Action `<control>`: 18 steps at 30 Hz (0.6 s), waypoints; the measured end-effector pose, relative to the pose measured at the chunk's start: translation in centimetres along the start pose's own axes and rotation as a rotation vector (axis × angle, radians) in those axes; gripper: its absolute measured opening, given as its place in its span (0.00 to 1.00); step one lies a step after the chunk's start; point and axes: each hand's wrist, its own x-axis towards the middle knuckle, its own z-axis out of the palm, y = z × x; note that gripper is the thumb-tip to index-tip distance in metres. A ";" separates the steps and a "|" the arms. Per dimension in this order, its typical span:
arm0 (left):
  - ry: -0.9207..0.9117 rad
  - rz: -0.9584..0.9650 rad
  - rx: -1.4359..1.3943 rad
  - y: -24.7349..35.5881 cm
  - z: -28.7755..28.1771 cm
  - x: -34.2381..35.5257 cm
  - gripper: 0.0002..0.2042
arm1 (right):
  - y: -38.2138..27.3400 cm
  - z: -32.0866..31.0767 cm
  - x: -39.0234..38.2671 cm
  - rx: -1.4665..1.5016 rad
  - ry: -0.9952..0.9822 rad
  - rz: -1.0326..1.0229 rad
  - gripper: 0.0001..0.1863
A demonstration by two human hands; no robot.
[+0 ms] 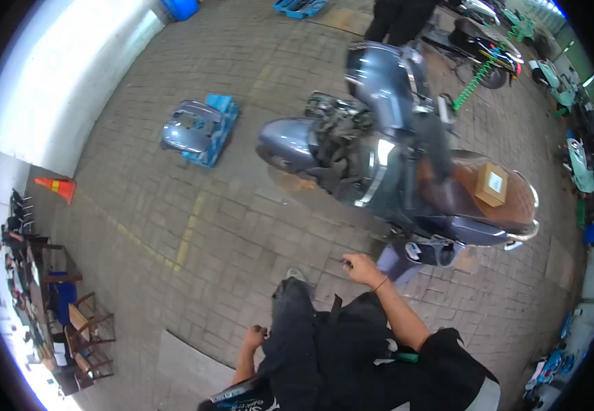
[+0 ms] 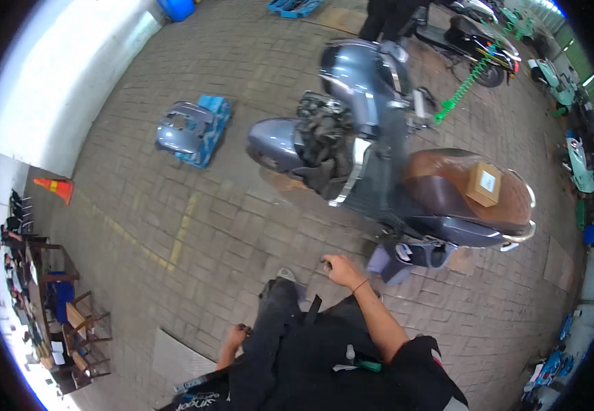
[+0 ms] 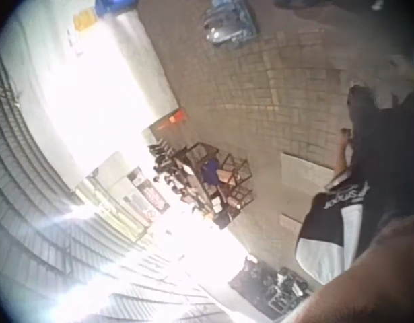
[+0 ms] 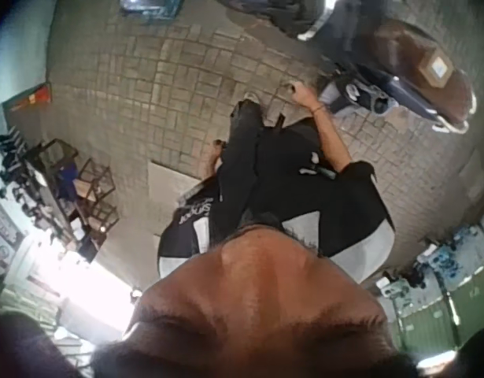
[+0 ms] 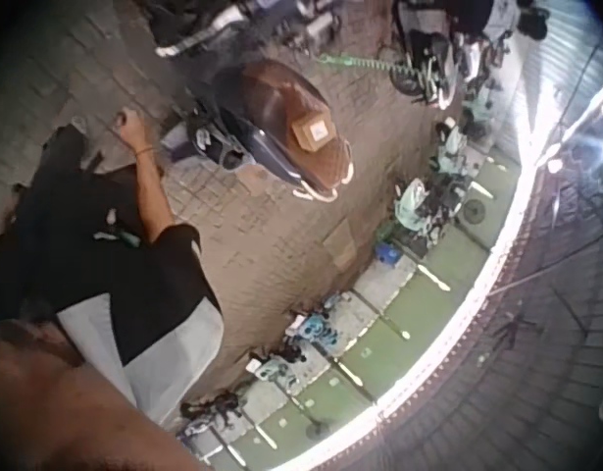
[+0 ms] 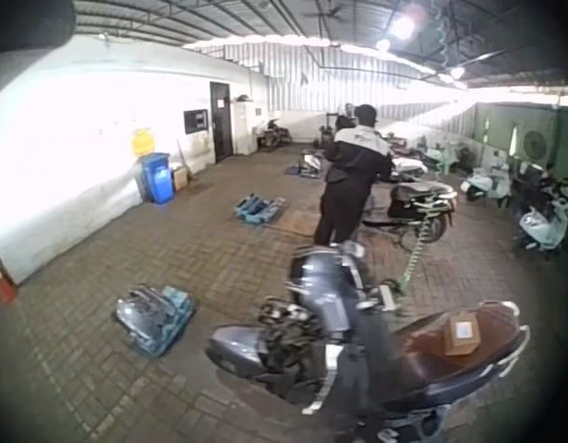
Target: The person writes on a document, places it in a compartment of a scooter, and then uses a pneumatic impact wrench and a screwdriver to work on the front assembly of the scooter.
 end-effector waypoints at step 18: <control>0.194 0.221 0.021 19.2 -33.4 28.8 0.13 | -15.6 1.3 36.2 -0.072 -0.149 0.141 0.20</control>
